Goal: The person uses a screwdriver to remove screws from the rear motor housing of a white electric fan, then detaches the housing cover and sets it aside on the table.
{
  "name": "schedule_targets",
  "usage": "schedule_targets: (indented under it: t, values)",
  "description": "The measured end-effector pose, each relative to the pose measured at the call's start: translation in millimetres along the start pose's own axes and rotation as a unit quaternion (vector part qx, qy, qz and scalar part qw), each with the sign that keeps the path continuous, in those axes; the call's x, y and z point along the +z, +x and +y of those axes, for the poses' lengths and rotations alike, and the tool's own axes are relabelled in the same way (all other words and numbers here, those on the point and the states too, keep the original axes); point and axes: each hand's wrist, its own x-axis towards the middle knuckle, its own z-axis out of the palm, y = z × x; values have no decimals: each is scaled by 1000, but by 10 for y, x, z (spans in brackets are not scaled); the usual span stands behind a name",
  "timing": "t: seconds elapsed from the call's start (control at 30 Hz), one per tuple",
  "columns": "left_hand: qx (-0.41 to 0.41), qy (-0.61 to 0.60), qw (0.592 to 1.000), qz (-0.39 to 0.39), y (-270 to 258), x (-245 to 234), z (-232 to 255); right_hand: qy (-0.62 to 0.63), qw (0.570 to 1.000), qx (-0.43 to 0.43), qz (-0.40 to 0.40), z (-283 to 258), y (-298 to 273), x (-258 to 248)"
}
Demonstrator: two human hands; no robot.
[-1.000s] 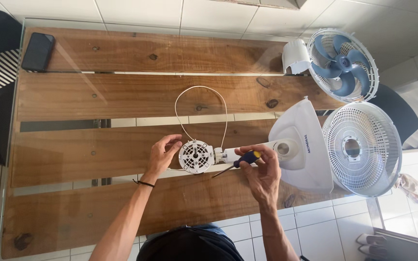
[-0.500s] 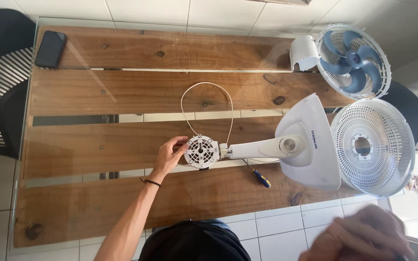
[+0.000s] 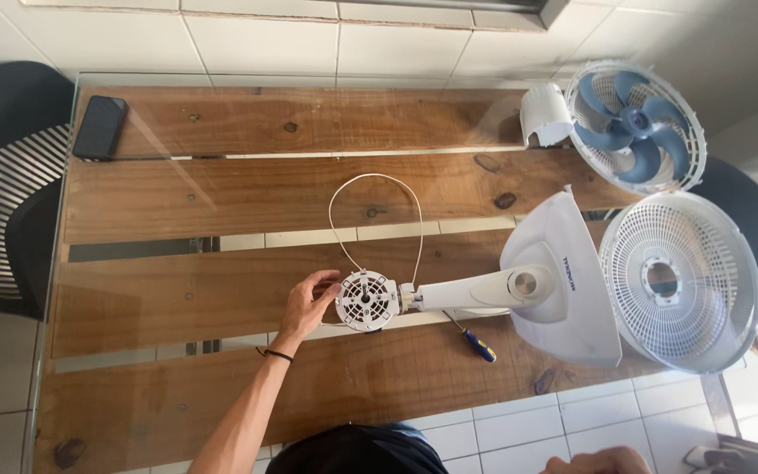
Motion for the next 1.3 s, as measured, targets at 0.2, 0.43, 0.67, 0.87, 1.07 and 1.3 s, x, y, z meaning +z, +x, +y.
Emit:
schedule_targets:
  t: [0.2, 0.43, 0.67, 0.87, 1.07, 1.3]
  values:
    - [-22, 9, 1000, 7, 2, 9, -110, -77, 997, -15, 24, -83, 52, -78]
    - [-30, 8, 999, 8, -13, 34, -62, -155, 985, -47, 57, -141, 13, -178]
    - [-17, 10, 1000, 11, 12, 76, -70, -231, 967, -44, 101, -13, -29, -289]
    - [5, 13, 1000, 19, 26, 74, -11, -302, 943, -34, 138, 209, 16, -439]
    - [28, -7, 999, 32, 38, 47, 164, -437, 883, 8, 168, 464, 171, -495]
    - [117, -80, 990, -15, 112, -87, 628, -717, 674, 172, 47, 1147, 702, -429]
